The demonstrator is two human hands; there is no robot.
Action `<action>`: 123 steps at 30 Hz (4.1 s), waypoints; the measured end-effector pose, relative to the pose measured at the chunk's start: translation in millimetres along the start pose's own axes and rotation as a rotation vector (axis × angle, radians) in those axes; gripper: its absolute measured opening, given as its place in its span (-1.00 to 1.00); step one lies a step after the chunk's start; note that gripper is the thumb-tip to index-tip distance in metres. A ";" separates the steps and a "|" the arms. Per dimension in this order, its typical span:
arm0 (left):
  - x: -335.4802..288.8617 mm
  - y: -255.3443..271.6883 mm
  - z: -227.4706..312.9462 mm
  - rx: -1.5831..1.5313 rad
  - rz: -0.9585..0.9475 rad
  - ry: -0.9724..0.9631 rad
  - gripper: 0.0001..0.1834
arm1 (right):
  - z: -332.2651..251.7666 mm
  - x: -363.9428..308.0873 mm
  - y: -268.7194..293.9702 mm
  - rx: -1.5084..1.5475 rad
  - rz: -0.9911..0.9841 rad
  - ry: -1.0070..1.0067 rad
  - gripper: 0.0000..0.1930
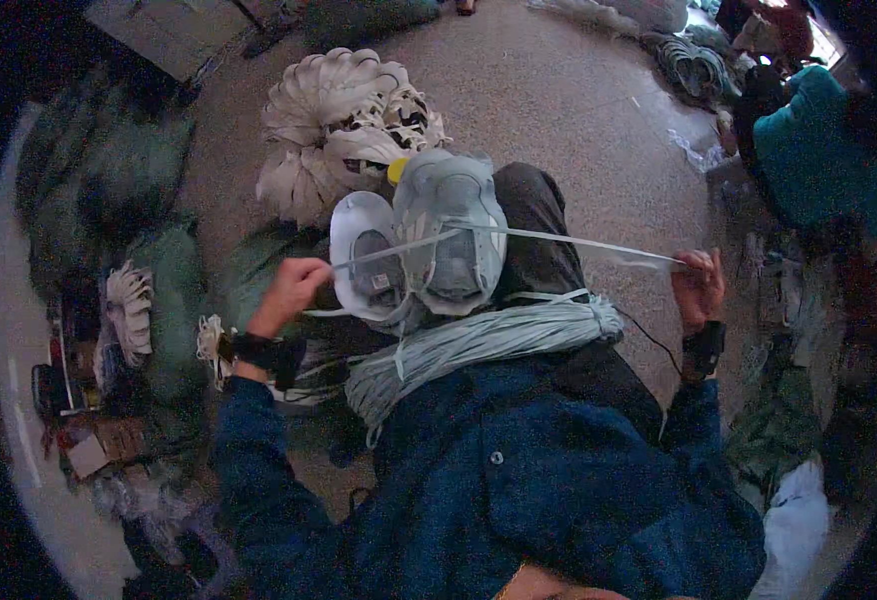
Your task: The recorder is lacing a mint green sneaker while sitting in a workshop area surrounded by bags of materials.
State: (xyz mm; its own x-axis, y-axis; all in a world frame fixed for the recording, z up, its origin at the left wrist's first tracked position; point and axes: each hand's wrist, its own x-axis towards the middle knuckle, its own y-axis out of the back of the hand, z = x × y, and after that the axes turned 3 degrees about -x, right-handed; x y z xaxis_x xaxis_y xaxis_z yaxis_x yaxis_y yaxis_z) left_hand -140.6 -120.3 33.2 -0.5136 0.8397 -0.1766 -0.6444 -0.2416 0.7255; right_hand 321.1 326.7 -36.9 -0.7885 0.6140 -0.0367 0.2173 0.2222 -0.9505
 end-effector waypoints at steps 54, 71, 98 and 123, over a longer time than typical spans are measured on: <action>56.2 -186.9 158.0 -0.197 0.386 -0.210 -0.62 | 213.0 103.9 -126.6 -2.319 -0.893 0.112 -0.87; 74.8 -185.8 134.6 -0.339 0.433 -0.228 -0.76 | 206.2 99.0 -111.4 -2.204 -0.784 0.113 -0.70; -9.9 -63.6 120.7 -0.178 0.378 -0.197 -0.71 | 213.8 102.8 -98.4 -2.012 -0.554 0.415 -0.89; -64.3 -46.9 65.8 0.482 0.070 -0.148 -0.88 | 223.2 88.7 -107.4 -1.871 -0.527 0.233 -0.65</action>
State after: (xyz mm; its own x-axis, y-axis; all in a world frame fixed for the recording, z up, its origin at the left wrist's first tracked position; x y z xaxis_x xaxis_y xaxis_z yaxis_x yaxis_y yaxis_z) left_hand -40.1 -130.9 54.3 -0.4382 0.8977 -0.0454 -0.2588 -0.0777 0.9628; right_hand 99.4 188.2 -7.0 -0.9229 0.2660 0.2783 0.3842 0.6807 0.6237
